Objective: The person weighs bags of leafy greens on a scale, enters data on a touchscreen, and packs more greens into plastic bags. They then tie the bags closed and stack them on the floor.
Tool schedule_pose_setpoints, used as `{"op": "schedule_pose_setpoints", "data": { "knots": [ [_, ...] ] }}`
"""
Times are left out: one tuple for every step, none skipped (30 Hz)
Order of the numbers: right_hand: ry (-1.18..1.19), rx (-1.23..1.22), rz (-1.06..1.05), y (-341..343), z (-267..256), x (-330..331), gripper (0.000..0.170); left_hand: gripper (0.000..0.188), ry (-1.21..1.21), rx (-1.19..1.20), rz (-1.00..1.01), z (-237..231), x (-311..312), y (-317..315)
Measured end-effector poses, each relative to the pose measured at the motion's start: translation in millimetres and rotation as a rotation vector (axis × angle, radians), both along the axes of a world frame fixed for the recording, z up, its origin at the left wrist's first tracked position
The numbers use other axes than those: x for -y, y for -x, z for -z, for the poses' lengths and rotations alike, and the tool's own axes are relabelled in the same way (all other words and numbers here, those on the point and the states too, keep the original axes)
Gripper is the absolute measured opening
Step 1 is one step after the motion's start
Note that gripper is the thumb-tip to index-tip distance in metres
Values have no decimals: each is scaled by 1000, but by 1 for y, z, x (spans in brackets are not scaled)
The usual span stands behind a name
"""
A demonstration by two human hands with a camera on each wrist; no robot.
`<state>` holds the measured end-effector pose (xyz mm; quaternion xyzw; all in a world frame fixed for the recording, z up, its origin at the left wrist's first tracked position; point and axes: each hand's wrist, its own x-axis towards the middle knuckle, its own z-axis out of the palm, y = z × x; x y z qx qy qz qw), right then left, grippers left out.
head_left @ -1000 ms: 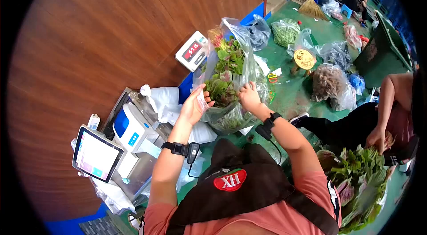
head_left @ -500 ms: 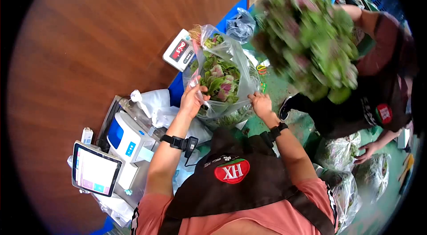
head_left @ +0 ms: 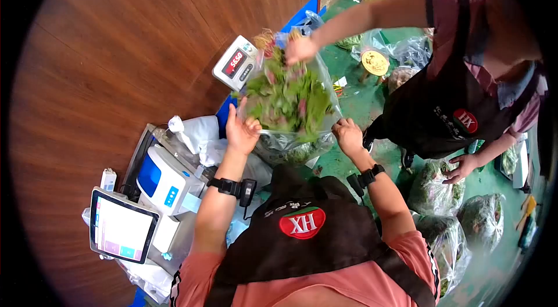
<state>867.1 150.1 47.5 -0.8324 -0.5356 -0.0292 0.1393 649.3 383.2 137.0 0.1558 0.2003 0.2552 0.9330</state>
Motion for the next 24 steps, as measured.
{"op": "schedule_pose_setpoints", "data": {
  "knots": [
    [16,13,-15,1,-1,-2,10,49,-42,97,70,2,-3,6],
    [89,47,-6,5,2,-5,10,50,-68,65,84,4,-3,8],
    [87,49,-4,8,5,-5,10,51,-98,49,120,0,2,9],
    [85,52,-4,9,8,-5,10,53,-130,34,154,-3,7,9],
    [79,58,-5,9,8,-6,10,54,-164,22,187,-7,11,8],
    [75,62,5,8,4,-8,10,59,-215,3,210,-10,14,8],
    [74,62,15,8,0,-8,10,60,-224,23,221,-14,16,8],
    [77,61,28,9,-4,-5,10,60,-229,44,233,-17,19,7],
    [83,63,40,9,-7,-2,9,61,-231,67,245,-19,22,5],
    [82,49,40,9,-8,2,9,59,-238,106,249,-22,24,3],
    [77,35,42,9,-10,3,9,58,-210,59,209,-22,27,2],
    [66,25,42,7,-11,3,8,56,-188,15,168,-23,28,0],
    [76,20,34,5,-7,3,8,55,-166,-33,127,-23,29,0],
    [88,12,26,3,3,5,8,48,-149,-105,50,-22,31,-2],
    [106,-1,19,4,14,9,7,45,-101,-118,39,-11,32,2],
    [181,1,-20,2,18,8,9,42,-59,-127,26,4,29,6],
    [210,6,-85,-1,20,7,10,39,-22,-132,13,16,25,8],
    [240,7,-149,-2,16,6,11,37,54,-170,-23,8,30,8],
    [269,11,-210,-3,12,5,13,38,34,-116,19,8,30,13],
    [279,-72,-206,-3,7,1,22,39,16,-61,61,8,29,22],
    [340,-66,-188,-4,-1,-4,25,40,-1,-3,101,8,30,28],
    [400,-60,-171,-5,-9,-13,28,45,-18,-32,80,-1,34,33],
    [460,-53,-154,-9,-13,-22,31,46,-9,-37,63,-4,36,37],
    [420,-38,-120,-15,-9,-30,33,47,2,-45,47,-6,38,43]
  ]
}}
